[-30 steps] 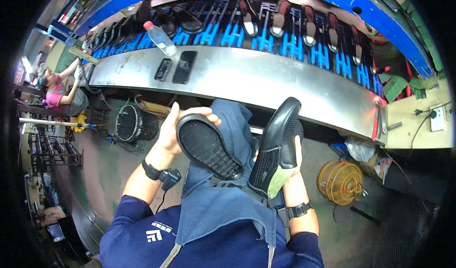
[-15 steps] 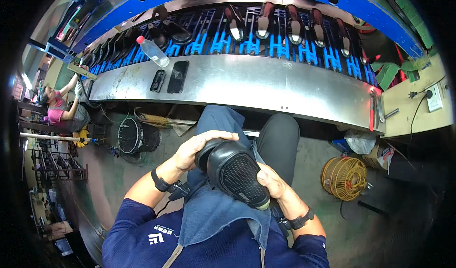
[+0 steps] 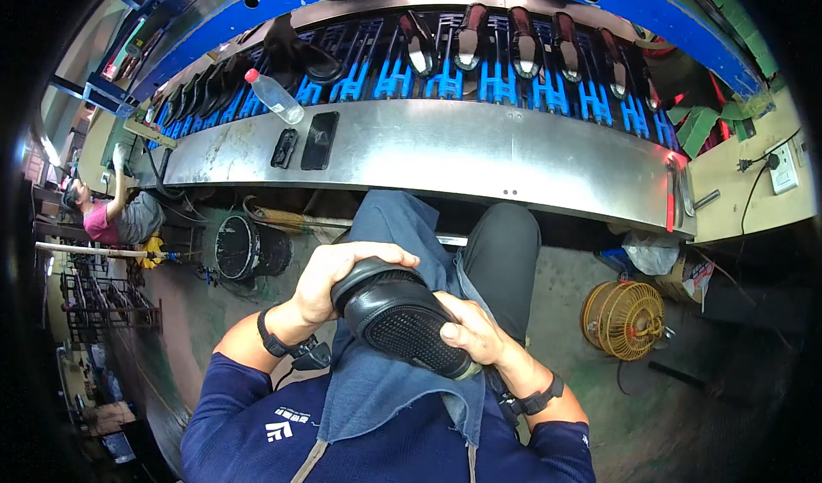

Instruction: Inspecting and wiping finished shoes at a production line station.

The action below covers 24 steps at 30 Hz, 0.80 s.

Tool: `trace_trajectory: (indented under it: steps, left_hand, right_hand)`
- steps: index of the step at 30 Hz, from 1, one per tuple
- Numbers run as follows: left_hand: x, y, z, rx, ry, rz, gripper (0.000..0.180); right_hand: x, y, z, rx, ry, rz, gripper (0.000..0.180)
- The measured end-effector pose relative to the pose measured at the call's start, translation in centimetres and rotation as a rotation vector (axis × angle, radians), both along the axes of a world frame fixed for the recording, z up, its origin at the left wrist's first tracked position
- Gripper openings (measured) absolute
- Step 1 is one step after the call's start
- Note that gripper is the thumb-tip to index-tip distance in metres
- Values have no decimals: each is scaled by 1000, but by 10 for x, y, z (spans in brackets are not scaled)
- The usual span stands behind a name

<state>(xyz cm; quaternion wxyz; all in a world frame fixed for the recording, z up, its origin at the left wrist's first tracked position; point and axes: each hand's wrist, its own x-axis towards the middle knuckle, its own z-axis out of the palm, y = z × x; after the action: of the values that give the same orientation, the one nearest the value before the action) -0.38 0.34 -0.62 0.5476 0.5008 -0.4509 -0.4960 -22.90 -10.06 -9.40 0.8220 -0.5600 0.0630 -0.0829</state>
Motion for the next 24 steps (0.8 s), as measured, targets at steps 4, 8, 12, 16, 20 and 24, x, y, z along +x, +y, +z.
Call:
trace_trajectory:
  steps: [4, 8, 12, 16, 20, 24]
  left_hand:
    - [-6, -1, 11, -11, -37, -2, 61]
    - [-10, 0, 11, 0, -41, 20, 61]
    - [-12, 0, 11, 34, -28, 37, 61]
    - [-12, -1, 14, 52, -68, 26, 61]
    - [-11, 1, 6, 0, 2, -12, 50]
    - [-17, 2, 10, 69, 8, -20, 51]
  right_hand:
    - [-1, -1, 0, -71, -33, -38, 75]
    - [-4, -3, -4, -113, -21, -34, 72]
    - [-3, 0, -9, -80, -15, -60, 71]
    - [-3, 0, -11, -54, -13, -55, 70]
    - [-5, -3, -12, -24, 8, -27, 68]
    - [-7, 2, -17, 78, -9, -61, 67]
